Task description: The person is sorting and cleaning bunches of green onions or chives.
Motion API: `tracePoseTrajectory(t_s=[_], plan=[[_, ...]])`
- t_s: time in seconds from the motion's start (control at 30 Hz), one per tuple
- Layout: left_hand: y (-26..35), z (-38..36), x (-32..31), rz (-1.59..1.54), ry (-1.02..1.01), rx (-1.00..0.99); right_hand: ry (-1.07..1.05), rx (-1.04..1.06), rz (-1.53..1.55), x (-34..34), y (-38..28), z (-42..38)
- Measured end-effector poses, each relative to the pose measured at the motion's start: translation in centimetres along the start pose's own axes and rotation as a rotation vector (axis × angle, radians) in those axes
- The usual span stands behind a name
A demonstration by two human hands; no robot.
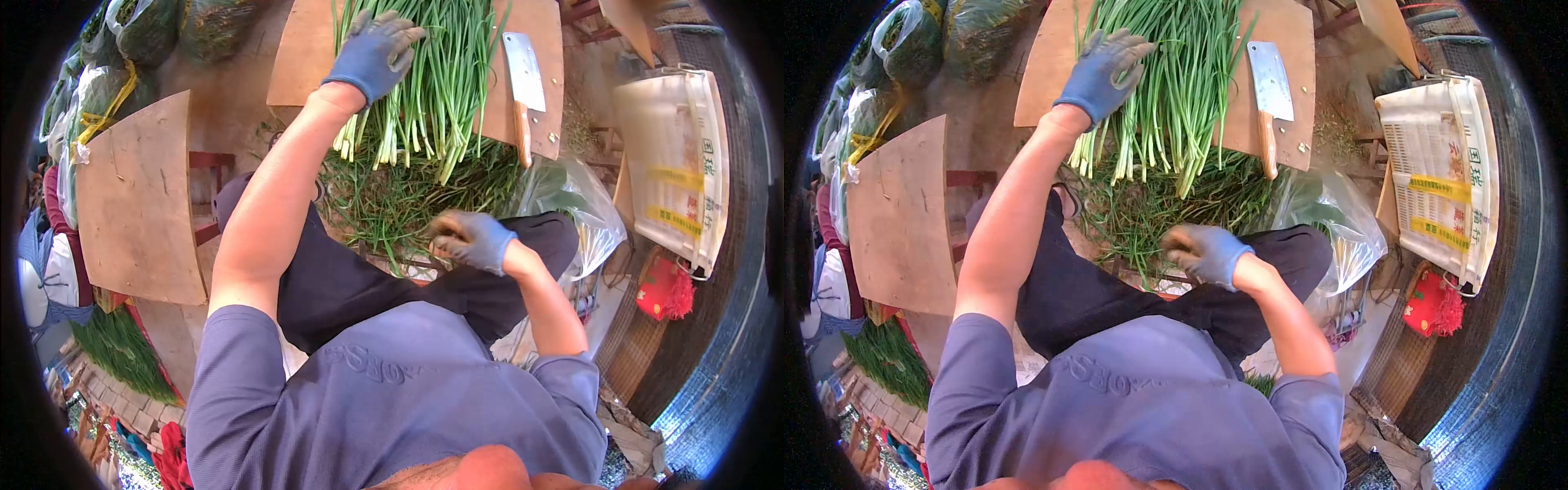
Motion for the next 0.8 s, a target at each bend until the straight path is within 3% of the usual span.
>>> tracePoseTrajectory(t_s=[0.07,0.13,0.23,0.3,0.4,0.43,0.57,0.67,0.8], plan=[[-0.2,-0.6,-0.3,0.123,-0.065,0.102,0.316,0.159,-0.409,-1.0,-0.1,1.3],[0.2,-1.4,-0.4,0.177,-0.107,0.168,0.335,0.028,-0.464,-0.5,-0.8,1.9],[0.9,-2.0,-0.5,0.181,-0.135,0.191,0.253,-0.366,-0.565,4.1,-3.9,3.1],[1.3,-2.0,-0.7,0.206,-0.175,0.162,0.702,-0.079,-0.705,5.3,-2.0,4.5],[2.8,-1.7,-1.1,0.211,-0.23,-0.052,0.804,0.089,-1.019,6.4,-0.8,7.6],[3.2,-1.8,-1.5,0.219,-0.276,-0.119,0.806,0.048,-1.04,6.5,0.1,8.0],[2.8,-2.1,-1.5,0.115,-0.346,-0.096,0.831,-0.088,-1.097,7.1,1.4,7.5],[2.2,-2.3,-1.7,0.048,-0.27,-0.096,0.865,-0.133,-1.099,6.9,2.6,7.0],[-0.3,-2.1,-0.7,0.092,-0.126,0.027,1.089,0.147,-0.853,6.1,0.6,7.2]])
Point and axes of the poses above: each hand's wrist, its own z-axis towards the middle knuckle, its own x-axis out of the back of the hand, y = z × x, the point moved 3 cm from there along z, towards the middle knuckle, and after that the axes turned 7 degrees about -y, right-handed, at the moved point
